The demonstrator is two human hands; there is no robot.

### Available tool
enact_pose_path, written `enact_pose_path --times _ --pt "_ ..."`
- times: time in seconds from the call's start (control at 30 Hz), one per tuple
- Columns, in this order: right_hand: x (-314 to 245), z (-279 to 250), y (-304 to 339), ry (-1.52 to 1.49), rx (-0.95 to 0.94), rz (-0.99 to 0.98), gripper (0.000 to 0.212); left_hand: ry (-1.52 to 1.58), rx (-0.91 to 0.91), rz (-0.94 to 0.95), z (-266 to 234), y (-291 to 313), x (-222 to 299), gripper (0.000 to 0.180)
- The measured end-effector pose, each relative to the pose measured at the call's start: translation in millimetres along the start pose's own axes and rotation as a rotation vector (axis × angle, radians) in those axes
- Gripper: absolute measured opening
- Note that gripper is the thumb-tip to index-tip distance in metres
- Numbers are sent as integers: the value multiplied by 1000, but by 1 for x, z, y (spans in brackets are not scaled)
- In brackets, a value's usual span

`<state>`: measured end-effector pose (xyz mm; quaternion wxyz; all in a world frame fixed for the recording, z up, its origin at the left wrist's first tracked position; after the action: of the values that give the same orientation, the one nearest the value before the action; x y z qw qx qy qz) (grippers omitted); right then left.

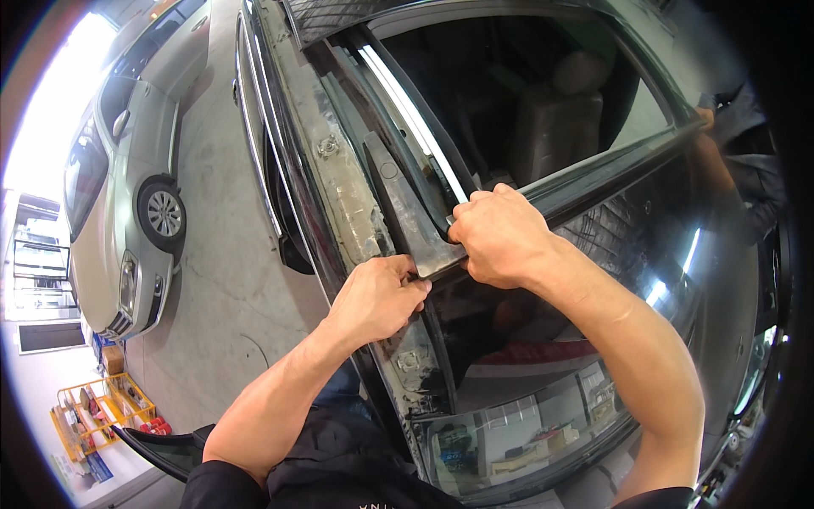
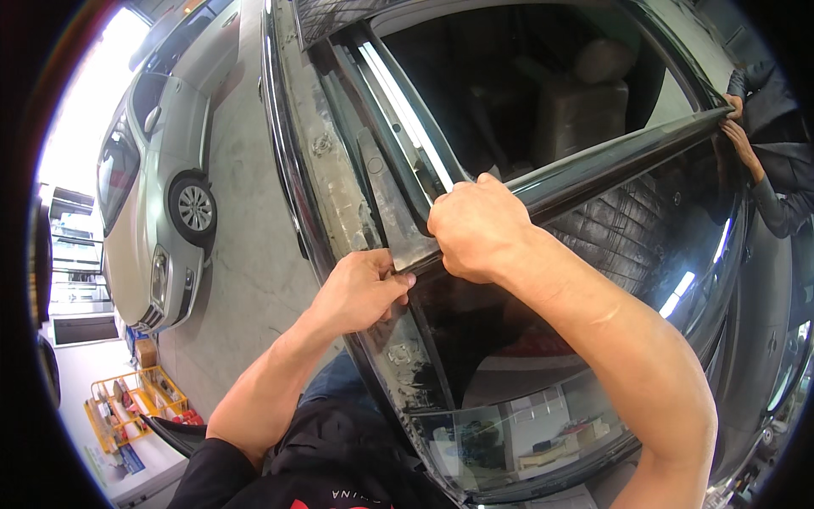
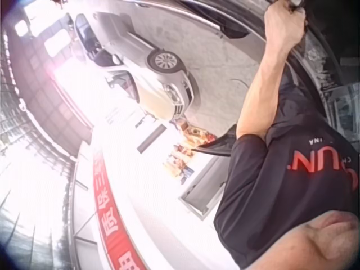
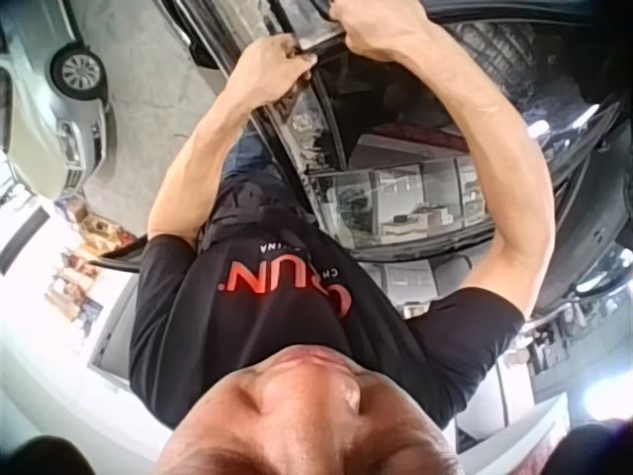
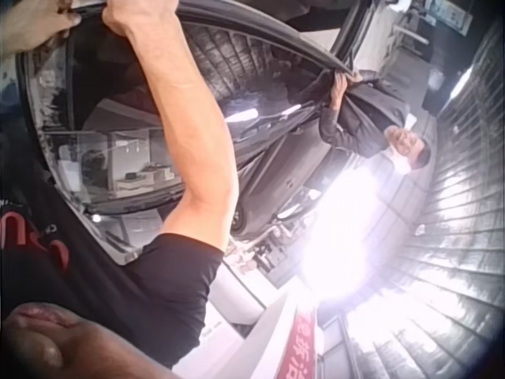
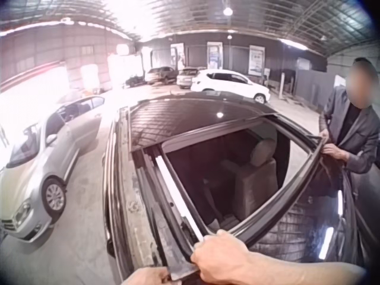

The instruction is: The person installs a long rubber weather stripping along the upper edge of a car door frame. They align and press the strip into place by hand, working from one side to the other while another person assists from the opposite side.

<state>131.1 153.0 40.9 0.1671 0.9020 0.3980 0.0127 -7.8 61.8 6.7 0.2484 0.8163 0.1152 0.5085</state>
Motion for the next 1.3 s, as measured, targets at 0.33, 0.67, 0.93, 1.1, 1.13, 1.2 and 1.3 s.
enact_pose_path --times 0.33,0.67,0.93,1.1,1.13,1.2,1.3 --pt "0 -4 -1 22 12 -31 13 -112 134 124 4 -3 -10 23" --pt "0 -6 -1 -13 -13 -8 14 -168 308 382 3 8 -14 21" --pt "0 -7 -3 -14 -68 15 14 185 142 59 17 0 -7 18" --pt "0 -11 -2 6 -54 41 20 263 218 30 16 -8 -5 15" --pt "0 -12 -2 9 -62 39 21 304 219 -3 16 -9 -4 14" --pt "-1 -15 -2 15 -74 37 21 311 254 4 18 -8 -2 13" --pt "-1 -18 -3 12 -112 60 21 257 263 -20 17 -5 -1 16"
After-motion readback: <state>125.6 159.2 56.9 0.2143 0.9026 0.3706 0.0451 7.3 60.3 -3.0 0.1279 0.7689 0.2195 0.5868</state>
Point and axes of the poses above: each hand's wrist, its own y-axis away from the middle knuckle, its own z-axis out of the palm, x = y × z, the point moved 4 cm from there along -y, towards the middle knuckle, and after that the axes turned 6 degrees about z, right-handed, at the moved point
